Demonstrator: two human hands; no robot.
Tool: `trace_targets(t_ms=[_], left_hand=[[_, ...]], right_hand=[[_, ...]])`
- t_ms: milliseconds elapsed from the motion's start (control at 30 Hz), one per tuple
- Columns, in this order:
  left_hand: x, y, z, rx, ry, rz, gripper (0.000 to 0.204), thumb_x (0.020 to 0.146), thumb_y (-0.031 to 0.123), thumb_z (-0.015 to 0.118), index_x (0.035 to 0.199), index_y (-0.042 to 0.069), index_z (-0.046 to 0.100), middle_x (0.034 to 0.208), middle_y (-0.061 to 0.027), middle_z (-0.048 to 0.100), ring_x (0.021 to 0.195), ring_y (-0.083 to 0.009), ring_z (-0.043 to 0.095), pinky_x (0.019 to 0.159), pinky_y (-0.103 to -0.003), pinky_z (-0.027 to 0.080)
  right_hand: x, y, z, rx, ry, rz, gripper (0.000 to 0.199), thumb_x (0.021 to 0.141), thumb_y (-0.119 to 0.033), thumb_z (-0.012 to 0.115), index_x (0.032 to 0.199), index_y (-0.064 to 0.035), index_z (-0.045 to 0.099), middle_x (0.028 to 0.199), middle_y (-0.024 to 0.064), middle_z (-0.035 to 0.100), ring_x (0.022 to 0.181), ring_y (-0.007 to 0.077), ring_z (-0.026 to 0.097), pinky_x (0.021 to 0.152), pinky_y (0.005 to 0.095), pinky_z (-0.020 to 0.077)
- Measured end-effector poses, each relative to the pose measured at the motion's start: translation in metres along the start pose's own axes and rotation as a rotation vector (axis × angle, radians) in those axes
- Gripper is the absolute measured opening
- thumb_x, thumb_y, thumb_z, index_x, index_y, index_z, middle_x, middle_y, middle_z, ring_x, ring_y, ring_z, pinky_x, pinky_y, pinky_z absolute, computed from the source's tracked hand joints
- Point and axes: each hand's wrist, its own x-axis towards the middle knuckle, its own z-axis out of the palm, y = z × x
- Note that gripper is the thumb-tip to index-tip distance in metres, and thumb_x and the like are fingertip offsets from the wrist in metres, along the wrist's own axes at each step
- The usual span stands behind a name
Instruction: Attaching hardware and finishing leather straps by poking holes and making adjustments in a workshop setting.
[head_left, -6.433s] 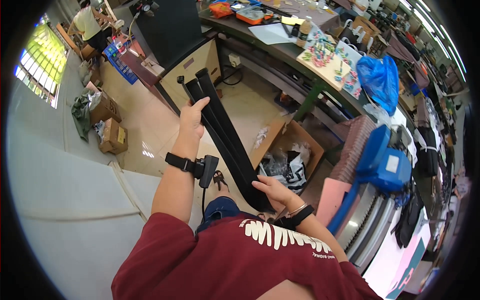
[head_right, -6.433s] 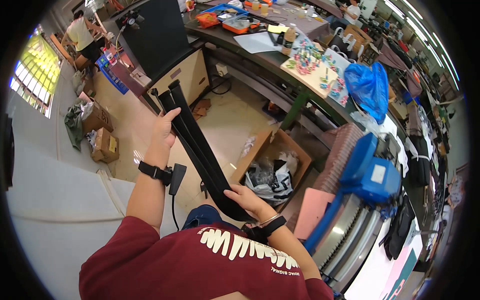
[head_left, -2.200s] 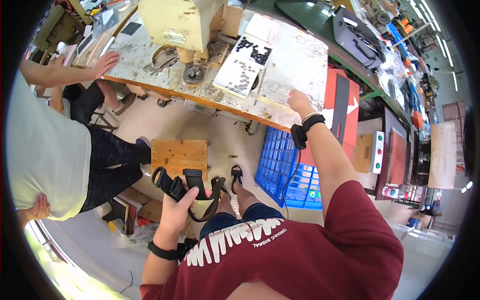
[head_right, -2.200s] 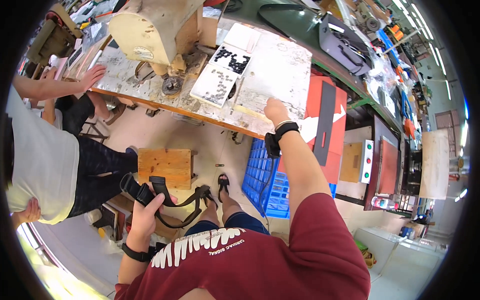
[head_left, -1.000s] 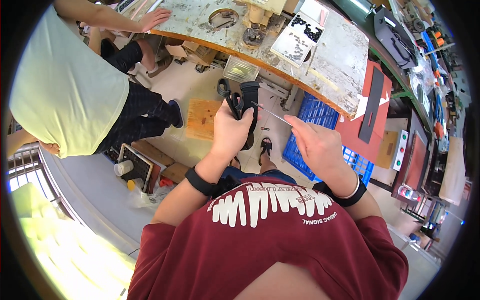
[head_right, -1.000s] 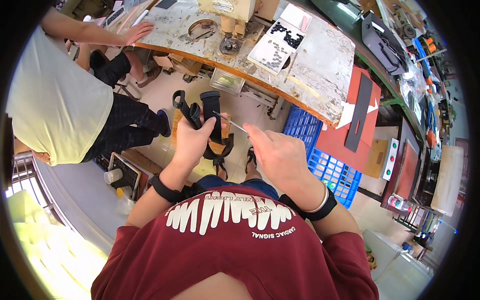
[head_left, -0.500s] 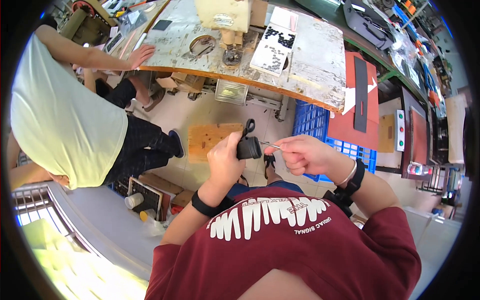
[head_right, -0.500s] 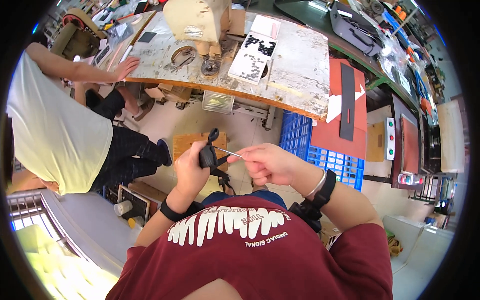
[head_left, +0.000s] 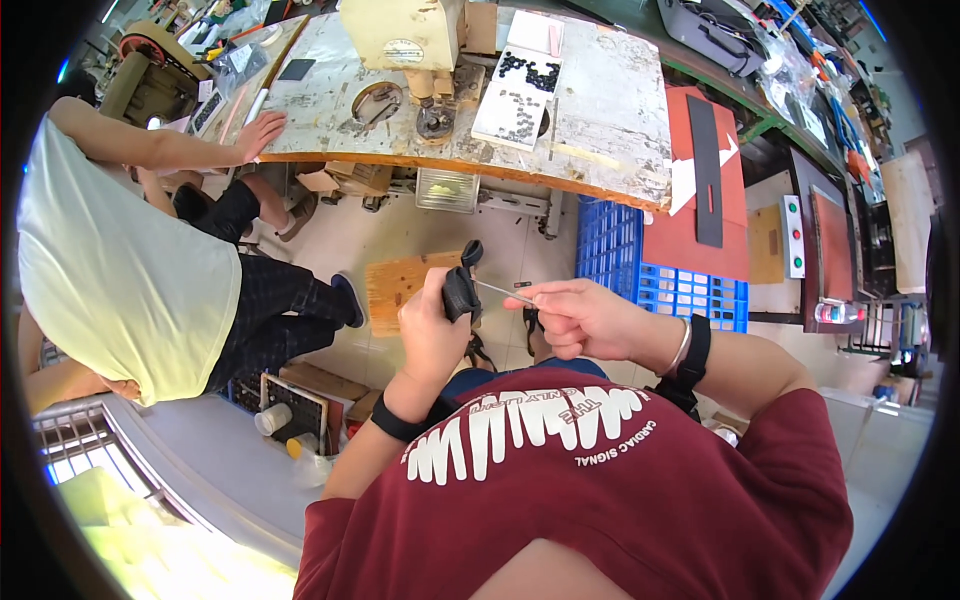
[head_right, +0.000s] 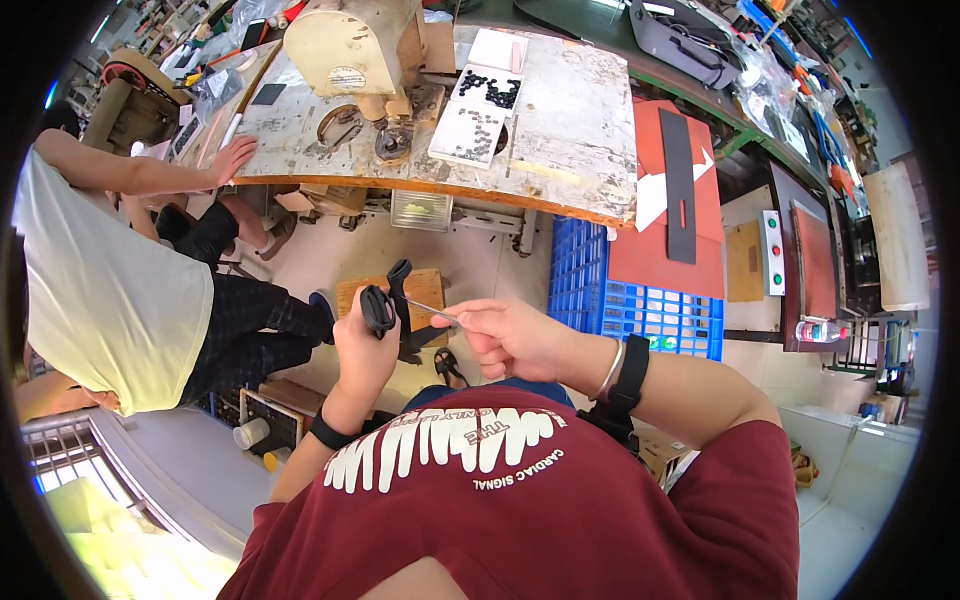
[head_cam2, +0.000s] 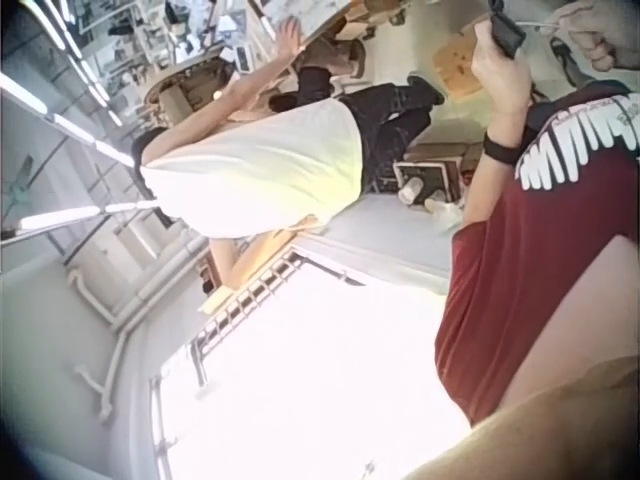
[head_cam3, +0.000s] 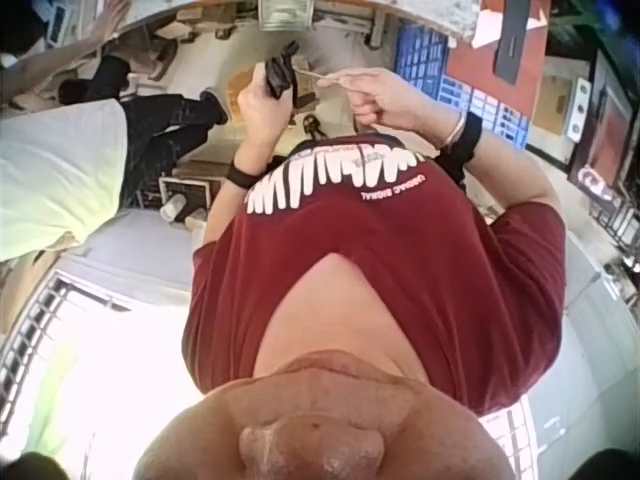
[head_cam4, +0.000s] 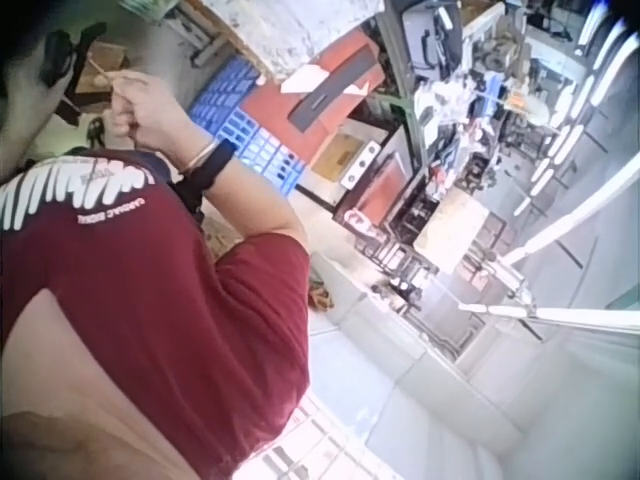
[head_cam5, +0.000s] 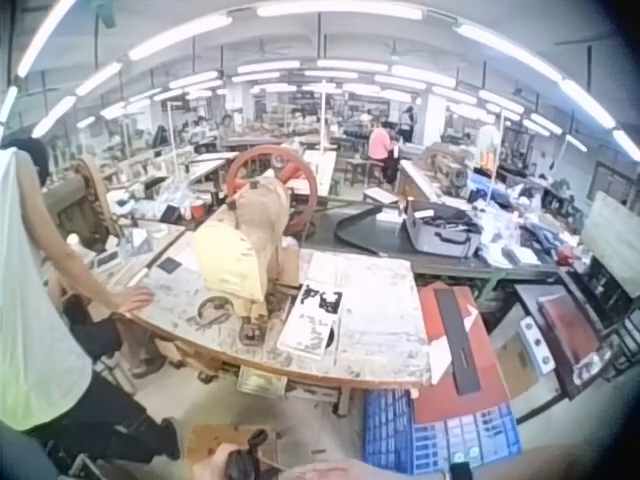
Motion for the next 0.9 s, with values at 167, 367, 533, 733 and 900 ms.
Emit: trace_targets(t_ms=[167,367,533,733,900], left_hand=[[0.005,0.008,-0.002,0.16,-0.042,0.122,0.034,0.058,-0.004,0.058,0.088,0.008,0.05,0.065,-0.0138,0.055,0.062,-0.0329,0.056,0.054,-0.039,0.044],[-0.004,0.007,0.0,0.161,-0.146,0.117,0.032,0.058,-0.003,0.058,0.087,0.008,0.049,0.066,-0.0137,0.055,0.063,-0.0327,0.056,0.054,-0.039,0.043],[0.003,0.007,0.001,0.035,-0.013,0.066,0.033,0.058,-0.004,0.058,0.088,0.007,0.051,0.067,-0.0154,0.055,0.065,-0.0345,0.056,0.057,-0.04,0.044],[0.029,0.027,0.0,-0.776,0.084,-0.256,0.018,0.075,0.002,0.061,0.092,0.0,0.054,0.073,-0.0023,0.06,0.064,-0.0066,0.053,0.057,-0.023,0.044],[0.032,0.01,-0.013,-0.769,-0.116,-0.538,0.013,0.08,0.002,0.054,0.093,-0.001,0.056,0.088,-0.0073,0.065,0.067,-0.004,0.053,0.053,-0.016,0.035]], right_hand=[[-0.001,0.003,-0.006,-1.129,0.167,-0.459,0.032,0.083,-0.007,0.041,0.114,-0.0035,0.048,0.051,0.001,0.044,0.045,0.0136,0.048,0.041,0.0273,0.0381],[0.004,-0.01,-0.016,-1.092,-0.009,-0.352,0.031,0.082,-0.009,0.043,0.112,-0.0011,0.048,0.051,0.0012,0.045,0.044,0.0153,0.049,0.041,0.0273,0.0384],[0.005,0.01,-0.025,0.747,-0.262,0.235,0.032,0.091,-0.016,0.038,0.117,-0.0008,0.045,0.053,-0.0055,0.029,0.042,0.0066,0.026,0.041,0.0224,0.0257],[-0.004,-0.017,-0.018,0.811,-0.141,0.069,0.032,0.092,-0.016,0.035,0.118,-0.0005,0.045,0.055,-0.0069,0.023,0.045,0.0042,0.021,0.044,0.0208,0.0233],[-0.003,-0.037,-0.018,-0.153,0.166,-0.155,0.026,0.09,-0.011,0.039,0.111,-0.0019,0.051,0.061,0.0042,0.048,0.048,0.0133,0.044,0.047,0.0268,0.0375]])
